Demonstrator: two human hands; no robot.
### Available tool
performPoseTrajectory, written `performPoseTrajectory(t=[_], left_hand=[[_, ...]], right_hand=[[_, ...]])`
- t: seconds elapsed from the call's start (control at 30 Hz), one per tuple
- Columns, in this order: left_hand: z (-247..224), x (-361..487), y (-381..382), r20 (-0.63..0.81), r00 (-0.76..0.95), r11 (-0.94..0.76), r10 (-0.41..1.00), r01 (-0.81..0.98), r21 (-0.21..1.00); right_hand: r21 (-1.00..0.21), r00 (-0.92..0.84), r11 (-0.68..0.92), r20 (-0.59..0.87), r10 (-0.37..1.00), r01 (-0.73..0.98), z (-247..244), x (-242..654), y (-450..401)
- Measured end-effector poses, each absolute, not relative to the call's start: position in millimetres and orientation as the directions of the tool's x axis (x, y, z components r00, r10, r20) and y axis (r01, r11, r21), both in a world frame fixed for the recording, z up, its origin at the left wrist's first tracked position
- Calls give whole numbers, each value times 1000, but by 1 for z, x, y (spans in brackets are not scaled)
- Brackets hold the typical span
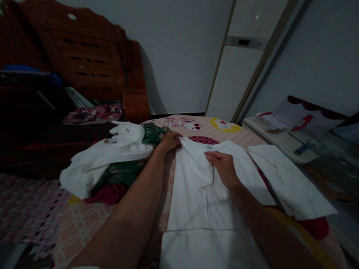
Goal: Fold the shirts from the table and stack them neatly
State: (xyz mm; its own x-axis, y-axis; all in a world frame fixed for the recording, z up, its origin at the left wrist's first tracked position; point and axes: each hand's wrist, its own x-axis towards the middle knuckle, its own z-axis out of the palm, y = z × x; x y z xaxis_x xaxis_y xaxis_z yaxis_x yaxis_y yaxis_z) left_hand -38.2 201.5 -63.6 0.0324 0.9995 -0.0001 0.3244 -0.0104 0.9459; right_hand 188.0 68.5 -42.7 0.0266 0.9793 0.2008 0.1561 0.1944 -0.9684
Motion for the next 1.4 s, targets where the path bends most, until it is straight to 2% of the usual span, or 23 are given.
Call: performPoseTrajectory(t=[0.1, 0.23, 0.33, 0.47, 0.57, 0.63, 0.73, 0.83, 0.9, 1.0, 1.17, 1.4], left_hand=[[-62, -35, 197, -54, 57, 38, 997, 256, 966], [-58, -32, 195, -49, 29, 36, 998, 335, 942], [-56, -30, 193, -1, 17, -6, 1000, 416, 910], [-54, -28, 191, 44, -23, -27, 999, 499, 866], [-52, -28, 190, 67, -34, -40, 997, 515, 857], [-51, -29, 190, 96, -29, -68, 995, 506, 860], [-53, -34, 192, 154, 24, -142, 988, 541, 829], [-56, -43, 198, 227, -36, -156, 973, 622, 768], [-58, -49, 202, 274, -159, -104, 949, 660, 744], [-59, -52, 204, 271, -236, -34, 933, 692, 721], [-53, -46, 198, 183, -132, -21, 974, 754, 656], [-48, -43, 193, 136, -147, 22, 980, 755, 655]], right_hand=[[-963, 217, 165, 210, 953, 211, -47, 200, 73], [-923, 329, 129, 256, 909, 362, -53, 207, 74], [-938, 317, 96, 207, 926, 333, -56, 206, 76], [-969, 190, 48, 95, 977, 241, -60, 204, 81], [-940, 189, 102, 170, 967, 326, -55, 204, 78], [-874, 189, 173, 284, 940, 454, -47, 204, 72], [-683, 140, 193, 400, 906, 704, -36, 203, 63], [-502, 74, 102, 319, 945, 859, -35, 202, 61], [-463, 52, 68, 242, 969, 884, -39, 204, 63], [-494, 64, 50, 211, 975, 868, -44, 207, 68], [-552, 87, 56, 230, 969, 832, -42, 211, 70], [-555, 141, 18, 242, 960, 831, -34, 209, 67]])
